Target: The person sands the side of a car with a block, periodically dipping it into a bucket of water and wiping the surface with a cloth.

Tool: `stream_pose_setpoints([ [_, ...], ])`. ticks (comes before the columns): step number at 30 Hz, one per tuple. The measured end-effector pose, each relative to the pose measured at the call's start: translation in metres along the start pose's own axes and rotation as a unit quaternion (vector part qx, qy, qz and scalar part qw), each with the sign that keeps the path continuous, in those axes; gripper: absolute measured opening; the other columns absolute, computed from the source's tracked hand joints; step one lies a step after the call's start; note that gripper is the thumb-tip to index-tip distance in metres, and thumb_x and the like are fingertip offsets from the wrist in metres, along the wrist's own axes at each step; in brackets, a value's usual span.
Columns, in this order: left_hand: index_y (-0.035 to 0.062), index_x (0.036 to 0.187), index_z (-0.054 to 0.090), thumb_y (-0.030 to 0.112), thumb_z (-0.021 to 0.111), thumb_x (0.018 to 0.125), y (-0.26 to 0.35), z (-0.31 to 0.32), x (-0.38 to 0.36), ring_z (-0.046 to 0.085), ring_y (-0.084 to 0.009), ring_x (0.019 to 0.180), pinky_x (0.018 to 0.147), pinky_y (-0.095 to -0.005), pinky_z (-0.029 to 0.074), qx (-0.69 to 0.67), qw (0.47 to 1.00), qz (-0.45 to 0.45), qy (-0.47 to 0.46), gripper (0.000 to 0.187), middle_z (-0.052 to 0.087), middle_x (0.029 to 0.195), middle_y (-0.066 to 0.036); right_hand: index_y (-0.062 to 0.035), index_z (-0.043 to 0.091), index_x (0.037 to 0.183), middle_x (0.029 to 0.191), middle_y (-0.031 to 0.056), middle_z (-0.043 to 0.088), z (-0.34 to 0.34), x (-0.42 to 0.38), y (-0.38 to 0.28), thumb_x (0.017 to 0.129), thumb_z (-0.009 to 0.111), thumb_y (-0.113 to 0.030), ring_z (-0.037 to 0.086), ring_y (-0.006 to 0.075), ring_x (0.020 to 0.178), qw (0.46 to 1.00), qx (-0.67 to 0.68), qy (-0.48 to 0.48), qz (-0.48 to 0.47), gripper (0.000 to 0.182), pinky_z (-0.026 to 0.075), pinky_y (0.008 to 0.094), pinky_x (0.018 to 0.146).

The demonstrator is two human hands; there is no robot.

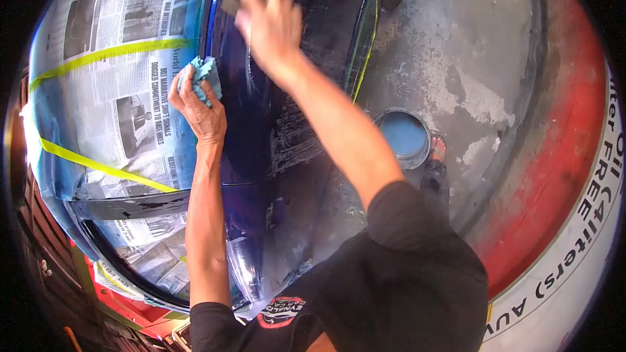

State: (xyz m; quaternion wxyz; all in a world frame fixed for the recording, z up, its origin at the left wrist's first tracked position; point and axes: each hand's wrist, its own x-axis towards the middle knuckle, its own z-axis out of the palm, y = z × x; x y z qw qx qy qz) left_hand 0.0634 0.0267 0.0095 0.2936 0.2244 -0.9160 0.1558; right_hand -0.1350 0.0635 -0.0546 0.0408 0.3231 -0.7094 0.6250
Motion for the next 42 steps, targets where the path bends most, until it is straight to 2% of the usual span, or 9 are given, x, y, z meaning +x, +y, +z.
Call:
stream_pose_setpoints([
  [3,0.0059,0.15,0.053,0.0,0.068,0.097,0.001,0.0,0.001,0.047,-0.0407,0.136,0.116,-0.0522,0.04,-0.007,1.0,0.0,0.003,0.055,0.051,0.144,-0.022,-0.0181,0.059,0.143,0.109,0.0228,0.063,0.026,0.042,0.02,0.093,0.078,-0.03,0.065,0.0443,0.1,0.998,-0.008,0.054,0.03,0.055,0.053,0.0562,0.081],
  [8,0.0072,0.151,0.052,0.003,0.066,0.099,0.001,-0.002,-0.001,0.047,-0.0398,0.137,0.116,-0.0524,0.041,-0.01,1.0,-0.011,0.006,0.054,0.05,0.144,-0.021,-0.0234,0.046,0.162,0.111,0.0192,0.06,-0.003,-0.134,-0.025,0.088,0.082,-0.029,0.063,0.0379,0.095,0.996,0.046,-0.077,-0.02,0.082,0.052,0.0514,0.077],
  [14,0.0071,0.151,0.052,0.001,0.067,0.097,0.0,-0.001,0.001,0.048,-0.0392,0.136,0.115,-0.0517,0.041,0.0,1.0,-0.002,-0.002,0.056,0.05,0.144,-0.021,-0.0172,0.056,0.145,0.114,0.0251,0.061,0.022,0.047,0.031,0.095,0.076,-0.033,0.064,0.0429,0.098,0.999,-0.007,0.031,-0.039,0.056,0.052,0.0539,0.08],
  [16,0.0063,0.15,0.052,0.0,0.068,0.096,0.0,-0.001,-0.001,0.048,-0.0399,0.135,0.115,-0.052,0.041,0.004,1.0,0.0,-0.006,0.056,0.051,0.144,-0.021,-0.0152,0.047,0.158,0.129,0.028,0.064,0.013,0.085,0.022,0.099,0.071,-0.029,0.065,0.0474,0.117,0.995,0.009,0.01,0.097,0.065,0.054,0.0554,0.097],
  [18,0.0057,0.149,0.052,0.0,0.068,0.096,0.002,-0.001,0.001,0.048,-0.0405,0.135,0.115,-0.0524,0.04,0.006,1.0,-0.004,-0.009,0.056,0.051,0.144,-0.021,-0.0192,0.054,0.151,0.111,0.0223,0.061,0.023,0.035,0.014,0.093,0.078,-0.032,0.065,0.0413,0.096,0.999,-0.009,0.034,0.024,0.064,0.053,0.0535,0.079],
  [22,0.0055,0.149,0.052,0.002,0.07,0.096,-0.001,0.002,0.001,0.049,-0.0415,0.134,0.116,-0.0545,0.04,0.013,1.0,0.006,-0.011,0.057,0.052,0.144,-0.021,-0.025,0.046,0.162,0.112,0.0188,0.059,0.004,-0.089,0.002,0.088,0.084,-0.03,0.064,0.0379,0.098,0.995,0.043,-0.07,-0.052,0.084,0.053,0.051,0.079],
  [28,0.0081,0.151,0.052,0.003,0.069,0.099,0.002,-0.001,0.002,0.05,-0.0378,0.135,0.116,-0.0518,0.039,0.051,0.998,0.018,-0.038,0.055,0.055,0.144,-0.019,-0.0222,0.051,0.15,0.11,0.0276,0.067,0.02,0.109,0.034,0.093,0.079,-0.03,0.069,0.0469,0.103,0.999,0.002,0.035,0.021,0.064,0.054,0.0576,0.085],
  [36,0.0116,0.15,0.054,0.007,0.073,0.095,0.002,0.0,0.0,0.052,-0.0377,0.138,0.119,-0.0568,0.037,0.066,0.997,0.011,-0.042,0.058,0.055,0.144,-0.017,-0.0234,0.05,0.16,0.113,0.0195,0.059,0.0,-0.095,0.004,0.087,0.083,-0.033,0.063,0.038,0.098,0.991,0.04,-0.084,-0.092,0.081,0.053,0.0516,0.078],
  [42,0.0121,0.15,0.055,0.007,0.073,0.095,0.003,-0.001,0.003,0.052,-0.037,0.137,0.119,-0.0564,0.038,0.071,0.996,0.018,-0.045,0.059,0.054,0.144,-0.017,-0.0163,0.048,0.157,0.13,0.0262,0.065,0.016,0.133,0.072,0.099,0.072,-0.029,0.065,0.0462,0.118,0.988,0.014,0.038,0.148,0.065,0.054,0.0557,0.097],
])
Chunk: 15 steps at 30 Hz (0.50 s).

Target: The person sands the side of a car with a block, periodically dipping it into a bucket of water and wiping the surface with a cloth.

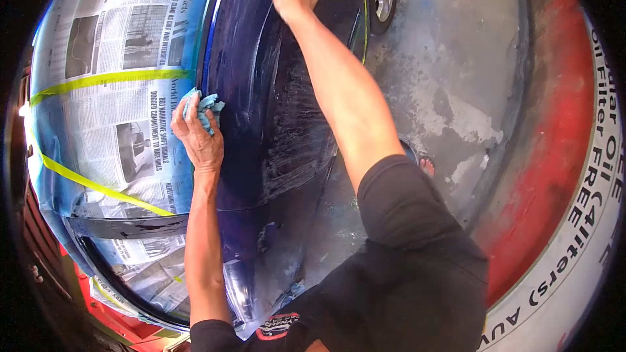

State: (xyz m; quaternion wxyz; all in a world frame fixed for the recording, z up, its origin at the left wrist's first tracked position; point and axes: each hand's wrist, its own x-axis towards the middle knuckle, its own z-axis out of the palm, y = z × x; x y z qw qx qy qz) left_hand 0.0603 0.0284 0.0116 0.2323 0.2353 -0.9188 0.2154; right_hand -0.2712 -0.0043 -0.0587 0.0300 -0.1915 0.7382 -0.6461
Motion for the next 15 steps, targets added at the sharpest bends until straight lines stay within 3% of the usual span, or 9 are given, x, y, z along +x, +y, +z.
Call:
stream_pose_setpoints([
  [2,0.0109,0.149,0.055,0.005,0.071,0.098,0.001,-0.001,-0.002,0.049,-0.0382,0.137,0.117,-0.0533,0.037,-0.013,1.0,-0.008,-0.005,0.053,0.055,0.146,-0.016,-0.0158,0.052,0.151,0.118,0.0279,0.062,0.009,-0.024,0.006,0.093,0.078,-0.032,0.065,0.0475,0.098,0.998,-0.004,0.017,-0.067,0.066,0.054,0.0578,0.08],
  [4,0.0114,0.15,0.055,0.005,0.071,0.099,0.001,-0.001,0.0,0.049,-0.038,0.137,0.117,-0.0535,0.037,-0.009,1.0,-0.012,-0.008,0.054,0.055,0.146,-0.016,-0.0175,0.05,0.157,0.122,0.0263,0.061,-0.007,-0.111,0.001,0.092,0.08,-0.034,0.064,0.0449,0.099,0.991,0.026,-0.016,-0.133,0.073,0.055,0.0559,0.081],
  [6,0.0112,0.15,0.055,0.005,0.07,0.099,0.002,-0.001,0.0,0.049,-0.0379,0.137,0.118,-0.0537,0.036,-0.009,1.0,-0.01,-0.003,0.054,0.055,0.146,-0.016,-0.0152,0.056,0.155,0.12,0.0217,0.062,-0.026,-0.194,0.006,0.089,0.082,-0.035,0.065,0.0434,0.103,0.985,0.036,-0.07,-0.151,0.074,0.055,0.0524,0.089],
  [9,0.0108,0.15,0.055,0.005,0.07,0.099,0.004,0.0,0.001,0.049,-0.0377,0.137,0.118,-0.0537,0.036,-0.007,1.0,-0.007,-0.003,0.054,0.055,0.146,-0.017,-0.0153,0.053,0.158,0.118,0.0188,0.063,-0.028,-0.177,0.022,0.088,0.083,-0.036,0.065,0.0412,0.103,0.975,0.02,-0.069,-0.21,0.078,0.055,0.0515,0.089],
  [10,0.0106,0.15,0.054,0.005,0.07,0.099,0.003,-0.001,0.0,0.049,-0.0376,0.138,0.118,-0.0537,0.037,-0.005,1.0,-0.005,-0.007,0.054,0.055,0.146,-0.017,-0.0213,0.05,0.159,0.116,0.0213,0.06,-0.019,-0.139,0.021,0.09,0.082,-0.036,0.063,0.0409,0.099,0.979,0.023,-0.06,-0.196,0.077,0.053,0.0513,0.082],
  [13,0.01,0.15,0.054,0.005,0.07,0.099,0.001,-0.001,-0.001,0.049,-0.0375,0.137,0.118,-0.0533,0.037,-0.004,1.0,0.005,-0.003,0.054,0.055,0.145,-0.017,-0.0199,0.049,0.153,0.112,0.0253,0.062,0.001,-0.033,0.016,0.092,0.079,-0.033,0.065,0.047,0.102,0.993,0.019,-0.018,-0.116,0.07,0.054,0.058,0.085],
  [14,0.0099,0.15,0.054,0.005,0.07,0.099,0.001,-0.001,0.0,0.049,-0.0374,0.137,0.117,-0.0533,0.037,-0.001,1.0,0.005,0.0,0.054,0.056,0.145,-0.017,-0.0171,0.048,0.158,0.133,0.025,0.064,-0.007,-0.021,0.001,0.098,0.074,-0.029,0.065,0.0451,0.119,0.998,0.043,-0.024,-0.027,0.067,0.054,0.056,0.096],
  [15,0.0097,0.15,0.054,0.005,0.07,0.099,0.002,0.0,0.0,0.05,-0.0374,0.137,0.117,-0.0533,0.037,0.0,1.0,0.001,-0.002,0.054,0.056,0.145,-0.017,-0.0173,0.048,0.155,0.123,0.0254,0.063,-0.003,-0.027,0.001,0.094,0.076,-0.03,0.065,0.0461,0.112,0.999,0.04,-0.009,-0.029,0.068,0.054,0.0571,0.091],
])
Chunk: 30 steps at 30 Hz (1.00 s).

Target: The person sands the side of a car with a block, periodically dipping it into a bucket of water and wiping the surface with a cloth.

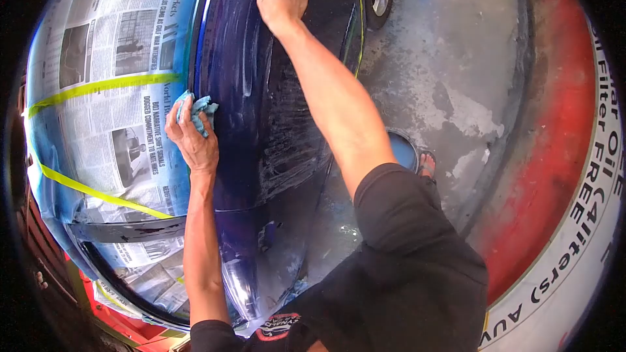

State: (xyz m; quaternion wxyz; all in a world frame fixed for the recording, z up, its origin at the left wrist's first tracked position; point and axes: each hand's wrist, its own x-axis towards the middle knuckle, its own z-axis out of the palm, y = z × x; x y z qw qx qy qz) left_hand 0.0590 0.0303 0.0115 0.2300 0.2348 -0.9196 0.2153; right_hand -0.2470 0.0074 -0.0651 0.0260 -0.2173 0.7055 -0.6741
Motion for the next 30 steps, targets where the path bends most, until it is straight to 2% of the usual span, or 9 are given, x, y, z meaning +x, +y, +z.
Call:
stream_pose_setpoints([
  [1,0.0095,0.15,0.054,0.005,0.07,0.099,0.001,-0.003,-0.001,0.05,-0.0374,0.137,0.117,-0.0532,0.037,-0.001,1.0,-0.002,-0.007,0.054,0.056,0.145,-0.017,-0.0175,0.049,0.153,0.114,0.0258,0.061,0.004,-0.016,0.003,0.091,0.079,-0.031,0.065,0.0471,0.104,1.0,-0.005,0.015,0.003,0.07,0.054,0.0583,0.085],
  [5,0.0091,0.149,0.055,0.005,0.07,0.099,0.001,-0.001,0.001,0.05,-0.0372,0.137,0.117,-0.0528,0.038,0.003,1.0,-0.001,-0.002,0.053,0.056,0.144,-0.017,-0.0176,0.047,0.162,0.12,0.0206,0.06,-0.013,-0.156,0.014,0.085,0.086,-0.027,0.064,0.0421,0.101,0.991,0.017,-0.026,-0.133,0.087,0.055,0.0536,0.083],
  [7,0.0091,0.149,0.055,0.005,0.07,0.099,0.002,-0.003,0.001,0.051,-0.0373,0.137,0.117,-0.0526,0.038,-0.004,1.0,0.001,0.0,0.052,0.056,0.144,-0.017,-0.0165,0.048,0.16,0.119,0.0215,0.061,-0.016,-0.148,0.021,0.087,0.085,-0.03,0.064,0.043,0.101,0.986,0.045,-0.024,-0.16,0.084,0.055,0.054,0.084],
  [12,0.0092,0.149,0.055,0.005,0.07,0.099,0.004,-0.002,0.002,0.051,-0.0368,0.137,0.117,-0.0524,0.038,0.006,1.0,0.007,0.0,0.052,0.056,0.144,-0.018,-0.0183,0.047,0.156,0.112,0.0246,0.063,0.003,-0.023,0.026,0.091,0.08,-0.032,0.067,0.047,0.1,0.999,0.001,0.025,-0.039,0.074,0.055,0.0568,0.083],
  [14,0.0106,0.149,0.055,0.005,0.073,0.096,0.002,-0.004,-0.002,0.051,-0.0368,0.137,0.118,-0.0561,0.038,0.014,1.0,0.001,-0.005,0.056,0.055,0.143,-0.017,-0.0152,0.048,0.155,0.113,0.0261,0.062,0.005,-0.036,0.024,0.092,0.079,-0.032,0.066,0.0479,0.1,0.998,0.032,0.051,-0.013,0.072,0.055,0.0574,0.084],
  [19,0.0111,0.148,0.056,0.005,0.074,0.094,0.002,-0.001,0.002,0.051,-0.0364,0.136,0.118,-0.0577,0.039,0.009,1.0,0.007,0.0,0.057,0.054,0.143,-0.016,-0.0129,0.049,0.16,0.117,0.02,0.065,-0.032,-0.19,0.017,0.086,0.088,-0.024,0.068,0.0404,0.104,0.987,0.026,-0.057,-0.149,0.084,0.056,0.0507,0.093],
  [25,0.0102,0.148,0.056,0.005,0.075,0.093,0.001,0.0,0.002,0.052,-0.0362,0.135,0.117,-0.058,0.04,0.017,1.0,0.016,0.003,0.058,0.056,0.141,-0.016,-0.0156,0.051,0.154,0.109,0.02,0.062,-0.008,-0.053,0.033,0.09,0.083,-0.032,0.067,0.0434,0.097,0.995,0.019,-0.018,-0.094,0.073,0.056,0.0528,0.082],
  [27,0.0102,0.147,0.057,0.006,0.075,0.095,0.003,-0.004,-0.002,0.053,-0.0361,0.134,0.116,-0.0553,0.04,0.022,1.0,0.009,-0.002,0.056,0.057,0.141,-0.016,-0.0147,0.05,0.156,0.11,0.0206,0.062,0.001,-0.07,0.03,0.089,0.084,-0.031,0.067,0.0434,0.097,0.994,0.057,0.049,-0.074,0.077,0.056,0.0534,0.082],
  [30,0.0087,0.148,0.057,0.006,0.073,0.098,0.004,-0.003,0.004,0.052,-0.0363,0.134,0.114,-0.0505,0.04,0.008,1.0,0.011,0.002,0.053,0.058,0.142,-0.018,-0.0133,0.048,0.16,0.111,0.021,0.061,-0.01,-0.139,0.026,0.087,0.084,-0.03,0.066,0.0439,0.098,0.994,0.068,0.001,-0.08,0.082,0.056,0.0536,0.085],
])
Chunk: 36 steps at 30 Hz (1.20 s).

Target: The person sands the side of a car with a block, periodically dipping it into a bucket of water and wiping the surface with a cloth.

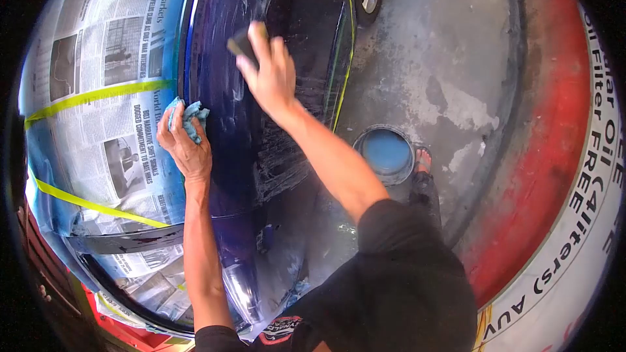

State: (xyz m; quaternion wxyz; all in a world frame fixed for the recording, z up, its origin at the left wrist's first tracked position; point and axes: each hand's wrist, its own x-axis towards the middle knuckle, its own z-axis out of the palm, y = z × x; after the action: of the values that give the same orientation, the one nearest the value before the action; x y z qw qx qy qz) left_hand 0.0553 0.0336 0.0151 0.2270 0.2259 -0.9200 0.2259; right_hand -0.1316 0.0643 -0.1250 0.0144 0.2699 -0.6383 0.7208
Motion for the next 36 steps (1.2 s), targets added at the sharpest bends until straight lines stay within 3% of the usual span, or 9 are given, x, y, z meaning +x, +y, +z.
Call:
stream_pose_setpoints([
  [1,0.0087,0.148,0.057,0.006,0.073,0.098,0.001,-0.001,0.001,0.052,-0.0363,0.135,0.114,-0.0506,0.04,-0.004,1.0,0.002,0.004,0.053,0.058,0.143,-0.018,-0.0128,0.049,0.159,0.111,0.0205,0.061,-0.005,-0.022,0.002,0.088,0.084,-0.029,0.066,0.0444,0.098,0.998,-0.001,-0.011,-0.055,0.081,0.056,0.0542,0.086],
  [7,0.009,0.146,0.058,0.007,0.073,0.098,0.0,0.003,-0.001,0.051,-0.0365,0.135,0.115,-0.052,0.039,0.0,1.0,-0.002,-0.005,0.051,0.056,0.142,-0.018,-0.0162,0.048,0.158,0.111,0.0216,0.062,0.002,0.09,0.027,0.091,0.082,-0.03,0.067,0.0435,0.1,0.998,-0.042,0.009,0.048,0.076,0.056,0.0541,0.084],
  [13,0.0116,0.144,0.061,0.012,0.077,0.096,-0.002,0.003,0.001,0.052,-0.0361,0.135,0.117,-0.0578,0.039,0.01,1.0,-0.004,-0.005,0.051,0.056,0.141,-0.016,-0.0133,0.046,0.161,0.112,0.0236,0.061,-0.006,-0.005,0.009,0.09,0.082,-0.03,0.067,0.045,0.099,0.999,0.014,0.011,-0.04,0.08,0.056,0.0541,0.086],
  [19,0.0121,0.143,0.061,0.02,0.078,0.096,-0.003,0.002,-0.005,0.051,-0.0362,0.137,0.117,-0.0583,0.038,0.01,1.0,0.0,-0.015,0.051,0.055,0.142,-0.016,-0.0138,0.048,0.155,0.119,0.0245,0.062,0.009,0.132,0.041,0.093,0.079,-0.034,0.065,0.0472,0.108,0.99,-0.028,0.04,0.133,0.072,0.054,0.055,0.09],
  [21,0.0124,0.144,0.061,0.025,0.079,0.096,-0.001,0.0,-0.001,0.051,-0.0364,0.137,0.118,-0.0586,0.037,0.016,1.0,0.001,-0.018,0.052,0.055,0.142,-0.016,-0.0146,0.045,0.159,0.119,0.0243,0.062,0.014,0.108,0.037,0.093,0.079,-0.033,0.065,0.0463,0.108,0.993,-0.015,0.07,0.091,0.076,0.055,0.0543,0.09],
  [25,0.0123,0.144,0.062,0.032,0.08,0.096,0.002,-0.002,0.0,0.05,-0.0368,0.139,0.119,-0.0589,0.035,-0.002,1.0,0.002,-0.027,0.055,0.055,0.145,-0.017,-0.0154,0.046,0.161,0.111,0.0232,0.061,-0.002,0.009,0.02,0.089,0.083,-0.029,0.065,0.0451,0.105,0.999,0.035,0.018,-0.017,0.082,0.056,0.0525,0.087],
  [30,0.0113,0.143,0.066,0.032,0.077,0.099,-0.001,-0.005,0.0,0.05,-0.0365,0.142,0.121,-0.0573,0.033,0.007,0.999,0.025,-0.048,0.05,0.056,0.147,-0.016,-0.018,0.05,0.156,0.126,0.0258,0.066,0.009,0.169,0.075,0.088,0.082,-0.038,0.066,0.0469,0.117,0.987,-0.023,0.019,0.157,0.078,0.054,0.0545,0.097],
  [31,0.0112,0.142,0.066,0.033,0.076,0.099,-0.002,-0.005,0.002,0.05,-0.0364,0.142,0.122,-0.0571,0.033,0.003,0.998,0.03,-0.051,0.05,0.057,0.147,-0.016,-0.0174,0.046,0.158,0.127,0.0267,0.064,0.0,0.183,0.069,0.098,0.073,-0.027,0.065,0.0467,0.115,0.985,-0.027,0.01,0.17,0.067,0.055,0.0558,0.094],
  [36,0.0147,0.137,0.072,0.036,0.08,0.094,-0.002,-0.013,-0.007,0.05,-0.0344,0.14,0.121,-0.0564,0.033,-0.019,0.995,0.046,-0.089,0.049,0.059,0.144,-0.01,-0.0209,0.05,0.159,0.141,0.0229,0.066,-0.066,0.086,0.148,0.091,0.076,-0.047,0.063,0.0434,0.13,0.982,-0.035,-0.107,0.154,0.077,0.051,0.0507,0.108],
])
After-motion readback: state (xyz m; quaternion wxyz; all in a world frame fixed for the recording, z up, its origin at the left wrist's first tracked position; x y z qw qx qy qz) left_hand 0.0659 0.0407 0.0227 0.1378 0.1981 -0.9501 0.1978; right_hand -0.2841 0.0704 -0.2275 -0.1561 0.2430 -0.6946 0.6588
